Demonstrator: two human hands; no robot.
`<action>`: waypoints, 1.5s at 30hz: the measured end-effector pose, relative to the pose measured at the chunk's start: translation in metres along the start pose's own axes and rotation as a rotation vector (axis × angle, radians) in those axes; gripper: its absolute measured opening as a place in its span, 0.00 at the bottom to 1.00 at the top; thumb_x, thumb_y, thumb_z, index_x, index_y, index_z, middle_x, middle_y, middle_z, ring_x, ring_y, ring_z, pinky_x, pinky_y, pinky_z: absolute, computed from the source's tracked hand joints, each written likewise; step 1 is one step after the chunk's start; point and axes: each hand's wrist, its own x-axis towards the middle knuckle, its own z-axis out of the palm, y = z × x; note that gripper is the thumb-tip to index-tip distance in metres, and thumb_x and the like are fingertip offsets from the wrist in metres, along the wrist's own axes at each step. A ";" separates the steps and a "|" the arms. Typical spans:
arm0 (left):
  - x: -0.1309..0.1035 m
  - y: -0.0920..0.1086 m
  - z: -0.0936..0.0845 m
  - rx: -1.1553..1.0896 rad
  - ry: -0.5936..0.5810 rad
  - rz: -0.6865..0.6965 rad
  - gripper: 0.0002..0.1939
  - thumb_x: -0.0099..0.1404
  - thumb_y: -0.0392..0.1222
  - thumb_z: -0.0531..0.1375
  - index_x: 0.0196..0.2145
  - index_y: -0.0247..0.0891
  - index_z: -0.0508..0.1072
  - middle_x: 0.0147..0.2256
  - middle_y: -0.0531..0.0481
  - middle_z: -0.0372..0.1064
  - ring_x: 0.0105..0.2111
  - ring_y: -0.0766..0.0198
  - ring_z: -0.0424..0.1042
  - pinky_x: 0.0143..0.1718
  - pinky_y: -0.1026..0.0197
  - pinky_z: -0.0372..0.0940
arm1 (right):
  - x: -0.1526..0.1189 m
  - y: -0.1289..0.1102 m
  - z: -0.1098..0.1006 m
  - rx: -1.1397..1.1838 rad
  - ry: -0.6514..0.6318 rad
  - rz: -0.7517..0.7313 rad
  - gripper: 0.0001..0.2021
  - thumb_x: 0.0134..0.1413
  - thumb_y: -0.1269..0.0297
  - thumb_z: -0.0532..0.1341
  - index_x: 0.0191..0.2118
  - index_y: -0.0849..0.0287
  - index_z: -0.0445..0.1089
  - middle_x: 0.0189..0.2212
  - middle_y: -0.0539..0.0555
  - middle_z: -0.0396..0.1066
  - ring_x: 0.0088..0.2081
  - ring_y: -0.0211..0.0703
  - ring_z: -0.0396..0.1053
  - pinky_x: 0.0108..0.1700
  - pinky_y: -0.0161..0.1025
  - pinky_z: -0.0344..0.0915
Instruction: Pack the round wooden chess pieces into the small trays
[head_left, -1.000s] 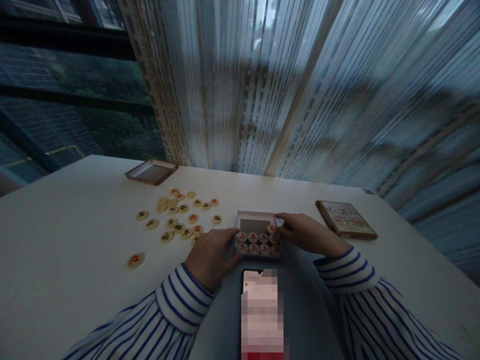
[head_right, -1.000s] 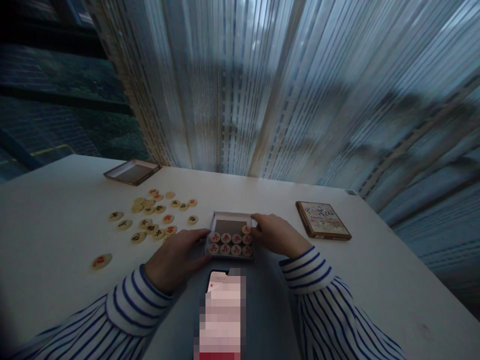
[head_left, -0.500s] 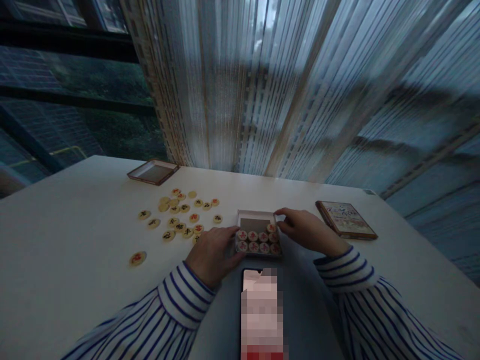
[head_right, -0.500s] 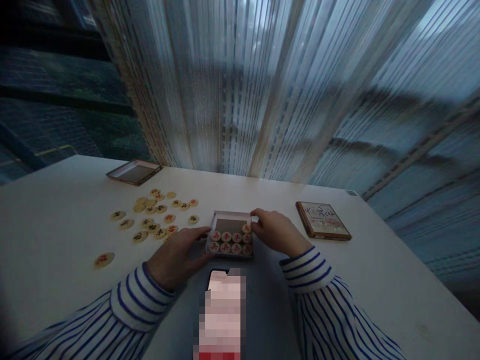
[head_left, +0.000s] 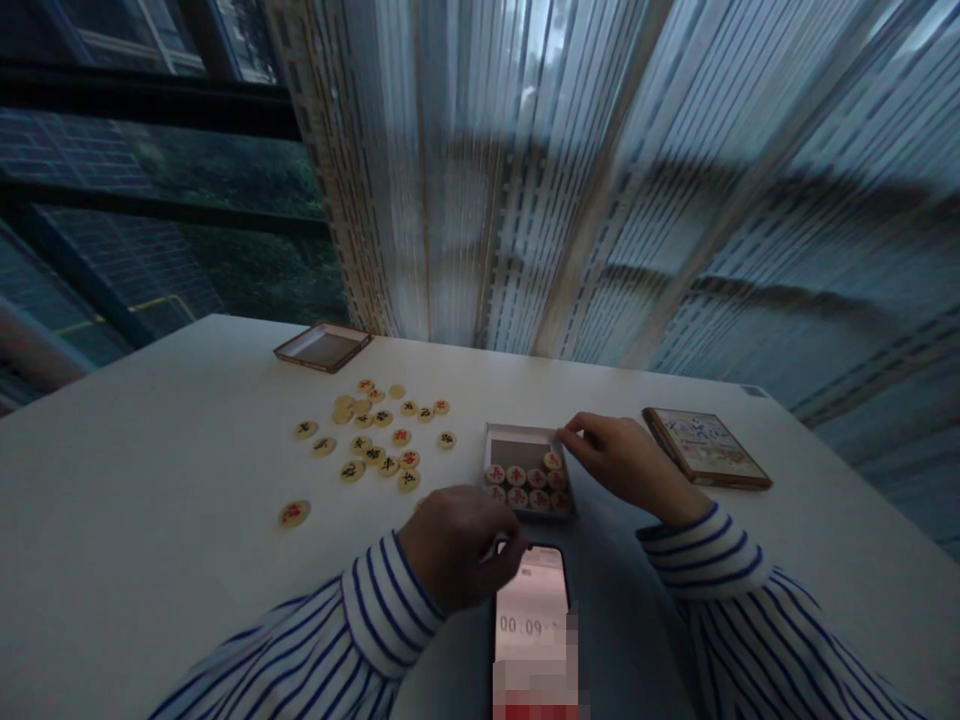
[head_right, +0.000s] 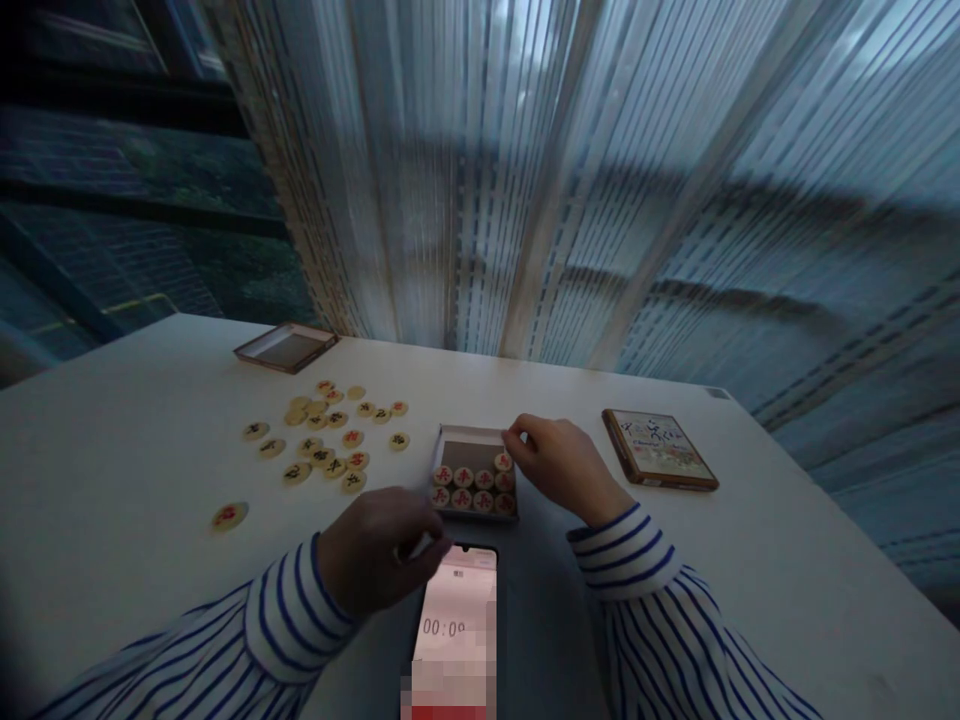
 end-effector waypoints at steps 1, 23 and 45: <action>0.000 0.003 0.001 -0.014 0.026 0.034 0.07 0.56 0.35 0.56 0.22 0.36 0.68 0.13 0.57 0.60 0.15 0.70 0.60 0.19 0.66 0.54 | 0.000 -0.001 0.000 -0.009 0.004 -0.003 0.16 0.57 0.58 0.50 0.26 0.58 0.69 0.18 0.51 0.68 0.21 0.37 0.62 0.24 0.34 0.47; -0.051 -0.025 -0.070 0.120 0.247 -0.160 0.07 0.57 0.33 0.58 0.36 0.36 0.67 0.24 0.52 0.65 0.24 0.68 0.64 0.25 0.65 0.62 | -0.006 -0.012 0.008 0.073 0.100 -0.263 0.13 0.53 0.63 0.57 0.44 0.61 0.67 0.39 0.58 0.71 0.40 0.48 0.68 0.42 0.46 0.65; -0.117 -0.067 -0.106 0.389 -0.152 -0.921 0.26 0.57 0.55 0.52 0.42 0.31 0.74 0.35 0.41 0.70 0.32 0.56 0.70 0.35 0.56 0.66 | -0.010 -0.110 0.027 -0.146 -0.276 -0.517 0.10 0.55 0.62 0.54 0.38 0.59 0.69 0.34 0.56 0.71 0.37 0.46 0.68 0.39 0.41 0.57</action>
